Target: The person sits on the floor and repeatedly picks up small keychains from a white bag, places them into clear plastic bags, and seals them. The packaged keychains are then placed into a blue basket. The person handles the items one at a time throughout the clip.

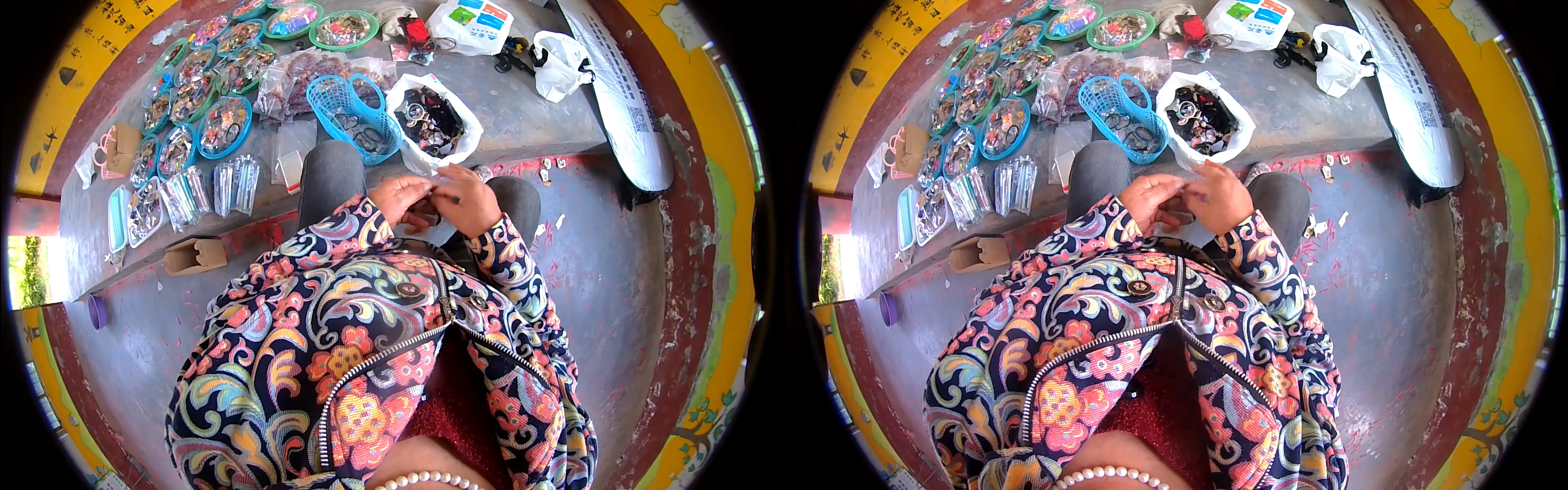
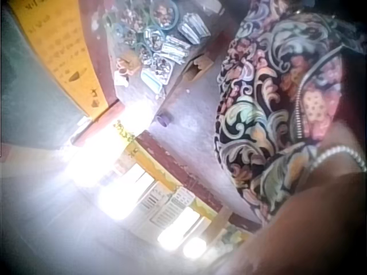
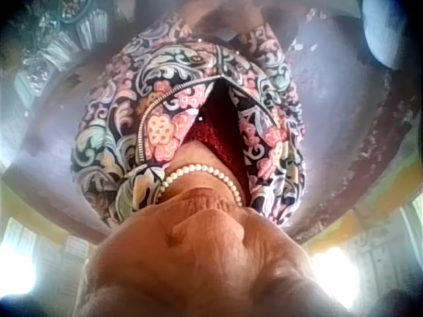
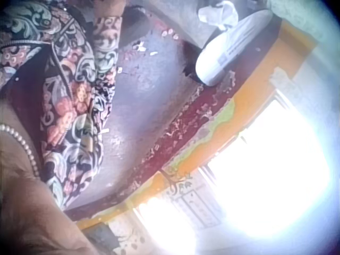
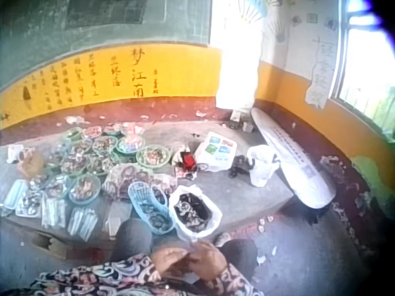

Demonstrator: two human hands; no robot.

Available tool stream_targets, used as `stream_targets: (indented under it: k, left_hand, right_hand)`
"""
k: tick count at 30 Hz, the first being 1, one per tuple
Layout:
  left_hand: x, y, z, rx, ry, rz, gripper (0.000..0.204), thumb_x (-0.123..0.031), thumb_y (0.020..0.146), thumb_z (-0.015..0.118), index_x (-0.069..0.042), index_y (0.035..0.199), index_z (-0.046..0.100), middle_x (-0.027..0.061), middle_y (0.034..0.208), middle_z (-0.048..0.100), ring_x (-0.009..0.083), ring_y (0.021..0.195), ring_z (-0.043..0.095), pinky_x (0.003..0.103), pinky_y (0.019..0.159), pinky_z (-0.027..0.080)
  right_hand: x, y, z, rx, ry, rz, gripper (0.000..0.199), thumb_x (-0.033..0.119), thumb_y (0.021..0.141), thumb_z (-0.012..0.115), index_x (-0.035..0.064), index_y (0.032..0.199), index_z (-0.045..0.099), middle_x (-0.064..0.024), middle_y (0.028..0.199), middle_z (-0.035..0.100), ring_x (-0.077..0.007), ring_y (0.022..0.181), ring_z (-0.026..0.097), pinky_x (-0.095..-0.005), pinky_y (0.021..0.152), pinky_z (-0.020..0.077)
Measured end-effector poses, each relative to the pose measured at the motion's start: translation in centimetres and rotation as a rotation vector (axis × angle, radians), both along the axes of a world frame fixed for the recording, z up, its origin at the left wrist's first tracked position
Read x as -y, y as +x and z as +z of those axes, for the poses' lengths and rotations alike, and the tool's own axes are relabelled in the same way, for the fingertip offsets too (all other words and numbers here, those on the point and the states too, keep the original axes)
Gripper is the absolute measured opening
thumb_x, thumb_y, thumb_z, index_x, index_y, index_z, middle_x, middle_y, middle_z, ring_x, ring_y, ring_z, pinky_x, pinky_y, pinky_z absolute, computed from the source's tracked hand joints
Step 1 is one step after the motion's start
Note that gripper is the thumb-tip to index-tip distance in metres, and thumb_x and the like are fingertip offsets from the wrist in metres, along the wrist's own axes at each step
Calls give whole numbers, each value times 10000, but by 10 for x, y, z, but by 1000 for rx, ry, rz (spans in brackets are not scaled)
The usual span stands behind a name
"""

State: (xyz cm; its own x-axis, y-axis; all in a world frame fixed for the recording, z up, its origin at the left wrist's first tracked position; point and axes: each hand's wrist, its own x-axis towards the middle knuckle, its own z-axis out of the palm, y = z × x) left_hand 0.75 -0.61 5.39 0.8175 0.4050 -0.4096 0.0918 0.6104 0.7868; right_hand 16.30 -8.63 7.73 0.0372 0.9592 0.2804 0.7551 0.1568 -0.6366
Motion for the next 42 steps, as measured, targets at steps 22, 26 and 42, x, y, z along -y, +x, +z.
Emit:
stream_targets:
  k: [22, 26, 42]
  left_hand:
    - [-15, 1, -7, 136, -247, 168, 247, -202, 890, 423, -22, 1014, 539, 82, 962, 581, 86, 769, 551, 170, 584, 469]
    - [-15, 1, -2, 128, -284, 137, 266, -243, 879, 451, -40, 1030, 532, 63, 946, 585, 106, 800, 568, 166, 527, 446]
    - [-9, -2, -6, -94, -81, 38, 198, -188, 818, 560, -13, 911, 557, 75, 888, 614, 135, 732, 617, 143, 381, 365]
  right_hand:
    - [4, -4, -40, -1100, -407, -258, 179, 168, 766, 629, 17, 862, 639, -9, 732, 615, -54, 586, 495, -183, 516, 385]
    - [5, -2, -36, -1112, -412, -332, 185, 202, 768, 628, 32, 835, 654, -11, 704, 609, -54, 556, 462, -190, 504, 356]
    - [3, 10, -38, -1623, -252, -526, 164, 209, 764, 635, 50, 762, 594, -12, 613, 558, -95, 439, 476, -203, 369, 364]
